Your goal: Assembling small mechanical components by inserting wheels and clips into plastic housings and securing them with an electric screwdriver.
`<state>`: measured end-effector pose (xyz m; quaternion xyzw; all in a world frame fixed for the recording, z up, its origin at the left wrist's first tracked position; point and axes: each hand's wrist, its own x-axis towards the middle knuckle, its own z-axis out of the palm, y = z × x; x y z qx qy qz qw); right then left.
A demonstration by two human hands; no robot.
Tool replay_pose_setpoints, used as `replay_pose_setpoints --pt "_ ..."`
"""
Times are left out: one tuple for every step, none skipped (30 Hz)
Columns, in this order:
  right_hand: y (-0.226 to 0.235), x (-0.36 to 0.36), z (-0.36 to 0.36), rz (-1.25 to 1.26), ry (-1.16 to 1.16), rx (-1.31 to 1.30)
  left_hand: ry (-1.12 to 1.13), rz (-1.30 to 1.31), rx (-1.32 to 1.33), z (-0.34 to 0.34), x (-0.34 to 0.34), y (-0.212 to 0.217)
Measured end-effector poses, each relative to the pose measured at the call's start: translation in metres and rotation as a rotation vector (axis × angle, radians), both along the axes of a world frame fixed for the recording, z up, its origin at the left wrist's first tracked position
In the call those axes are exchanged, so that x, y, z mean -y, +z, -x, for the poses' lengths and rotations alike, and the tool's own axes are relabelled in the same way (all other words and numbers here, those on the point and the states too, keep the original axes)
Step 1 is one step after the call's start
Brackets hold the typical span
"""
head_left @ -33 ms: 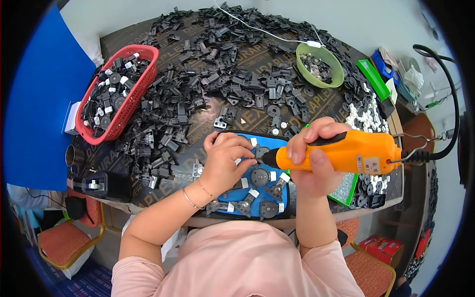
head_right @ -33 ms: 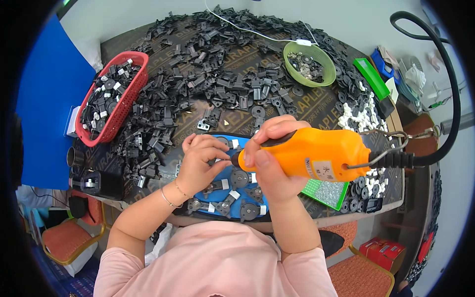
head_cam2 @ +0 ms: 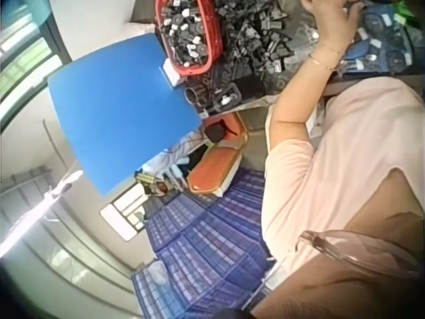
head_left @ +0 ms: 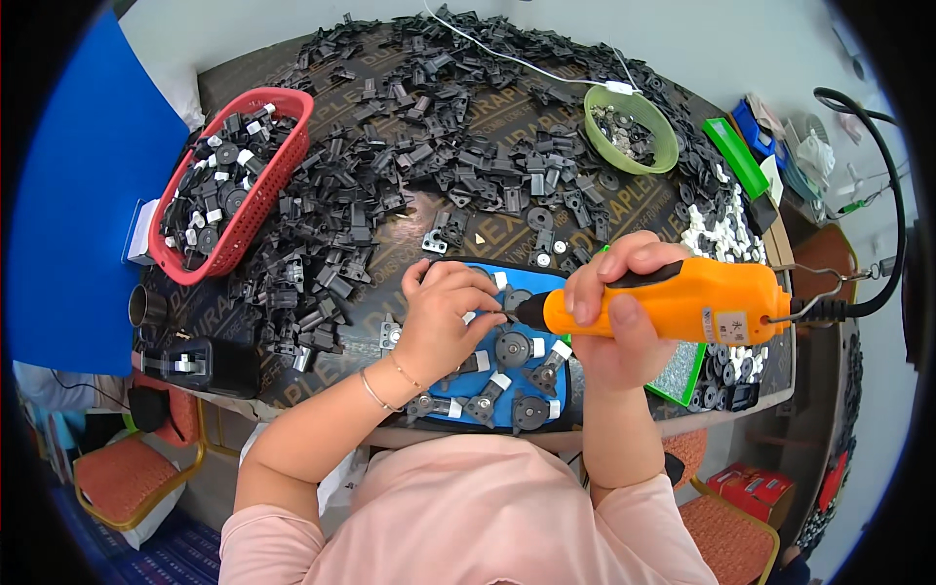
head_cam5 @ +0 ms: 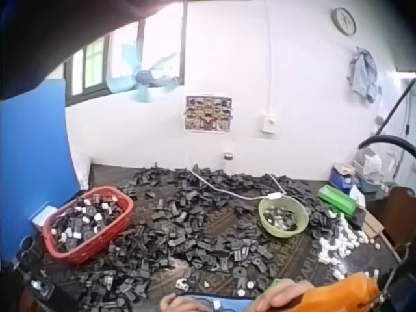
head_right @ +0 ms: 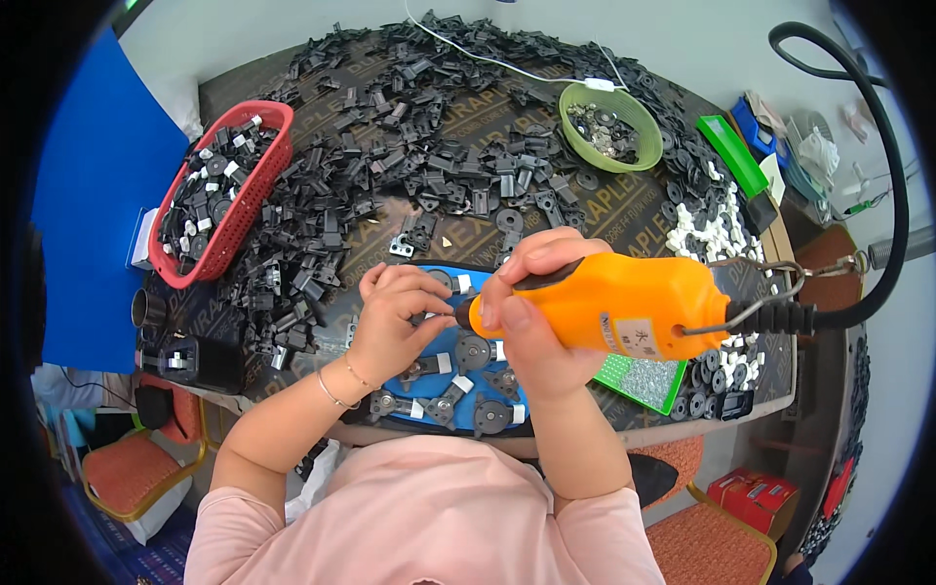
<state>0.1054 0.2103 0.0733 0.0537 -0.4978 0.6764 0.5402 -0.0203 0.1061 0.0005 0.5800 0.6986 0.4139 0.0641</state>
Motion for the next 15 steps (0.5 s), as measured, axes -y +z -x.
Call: replay_pose_setpoints --pt "0.001 0.001 0.001 -0.002 0.003 0.001 0.003 -0.002 0.001 0.001 0.0 -0.001" --pt "0.001 0.001 0.001 -0.027 0.0 0.038 -0.002 -0.015 0.026 0.001 0.0 -0.002" --pt "0.002 0.002 0.001 -0.051 -0.003 0.074 -0.007 -0.029 0.052 0.002 0.0 -0.003" --pt "0.002 0.002 0.002 -0.052 -0.001 0.074 -0.004 -0.03 0.052 0.003 0.0 -0.005" --pt "0.002 0.002 0.003 -0.055 -0.006 0.083 -0.013 -0.024 0.031 0.004 0.0 -0.007" --pt "0.003 0.002 0.003 -0.058 -0.011 0.091 -0.022 -0.018 0.01 0.005 0.001 -0.008" --pt "0.002 0.001 0.004 -0.059 -0.009 0.091 -0.021 -0.02 0.01 0.006 0.001 -0.007" --pt "-0.001 0.0 0.005 -0.053 -0.026 0.113 -0.027 0.007 0.016 0.006 0.0 -0.005" --pt "-0.005 -0.001 0.006 -0.047 -0.042 0.135 -0.034 0.033 0.021 0.007 0.0 -0.003" --pt "-0.009 -0.004 0.008 -0.049 -0.045 0.135 -0.036 0.03 0.021 0.009 -0.002 -0.003" --pt "-0.013 -0.006 0.012 -0.055 -0.086 0.181 0.018 0.081 -0.034 0.012 -0.003 -0.003" --pt "-0.017 -0.008 0.016 -0.06 -0.128 0.228 0.072 0.131 -0.089 0.016 -0.004 -0.004" --pt "-0.02 -0.01 0.021 -0.076 -0.128 0.215 0.068 0.196 -0.089 0.023 -0.005 -0.01" --pt "-0.023 -0.011 0.027 -0.077 -0.126 0.214 0.07 0.195 -0.089 0.027 -0.006 -0.012" --pt "-0.025 -0.011 0.032 -0.033 -0.114 0.212 0.065 0.238 -0.107 0.03 -0.007 -0.014"
